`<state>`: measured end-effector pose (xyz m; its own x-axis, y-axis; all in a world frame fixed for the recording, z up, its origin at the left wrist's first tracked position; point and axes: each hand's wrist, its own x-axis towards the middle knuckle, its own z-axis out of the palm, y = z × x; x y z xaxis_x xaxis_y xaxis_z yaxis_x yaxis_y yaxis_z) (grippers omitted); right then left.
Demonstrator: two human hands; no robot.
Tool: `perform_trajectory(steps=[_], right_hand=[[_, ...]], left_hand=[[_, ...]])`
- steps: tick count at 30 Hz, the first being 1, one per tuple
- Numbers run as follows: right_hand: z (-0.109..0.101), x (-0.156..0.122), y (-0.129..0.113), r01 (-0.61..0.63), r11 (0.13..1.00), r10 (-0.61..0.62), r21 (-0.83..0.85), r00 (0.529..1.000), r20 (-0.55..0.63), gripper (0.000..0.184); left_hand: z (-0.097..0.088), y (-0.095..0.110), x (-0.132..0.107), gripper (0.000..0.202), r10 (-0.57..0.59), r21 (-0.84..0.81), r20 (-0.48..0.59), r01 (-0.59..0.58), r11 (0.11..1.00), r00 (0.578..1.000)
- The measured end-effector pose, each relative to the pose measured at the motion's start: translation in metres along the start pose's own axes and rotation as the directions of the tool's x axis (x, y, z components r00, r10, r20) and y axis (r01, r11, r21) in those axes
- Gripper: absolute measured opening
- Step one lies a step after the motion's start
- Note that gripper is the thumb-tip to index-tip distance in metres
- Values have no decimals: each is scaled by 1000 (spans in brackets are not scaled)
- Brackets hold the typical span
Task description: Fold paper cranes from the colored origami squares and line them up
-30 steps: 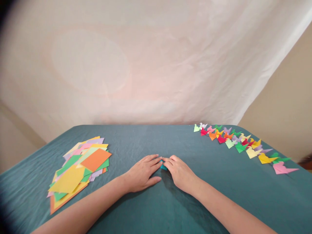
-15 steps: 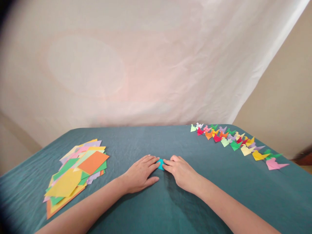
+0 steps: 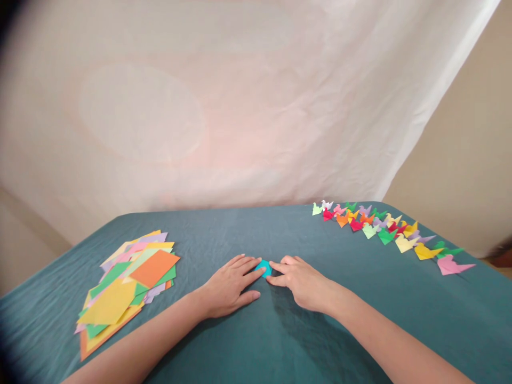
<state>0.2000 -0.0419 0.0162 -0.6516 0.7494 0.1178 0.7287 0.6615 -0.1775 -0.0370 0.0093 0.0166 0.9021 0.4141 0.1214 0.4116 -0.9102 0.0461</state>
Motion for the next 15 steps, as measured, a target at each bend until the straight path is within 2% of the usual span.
perform_trajectory(steps=[5, 10, 12, 15], right_hand=[[0, 1, 3, -2, 999, 2, 41, 1000, -13, 55], [-2, 1, 12, 27, 982, -23, 189, 999, -23, 62], [-1, 1, 16, -4, 971, 14, 237, 999, -42, 66], [3, 2, 16, -117, 955, 145, 272, 986, -84, 68]], left_hand=[[-4, 1, 0, 46, 3, -11, -1, -3, 1000, 1000], [-5, 1, -2, 46, 17, -22, 8, -17, 1000, 1000], [-4, 0, -4, 47, 20, -30, 13, -20, 999, 1000], [-4, -1, -6, 47, 18, -48, 21, -17, 999, 1000]])
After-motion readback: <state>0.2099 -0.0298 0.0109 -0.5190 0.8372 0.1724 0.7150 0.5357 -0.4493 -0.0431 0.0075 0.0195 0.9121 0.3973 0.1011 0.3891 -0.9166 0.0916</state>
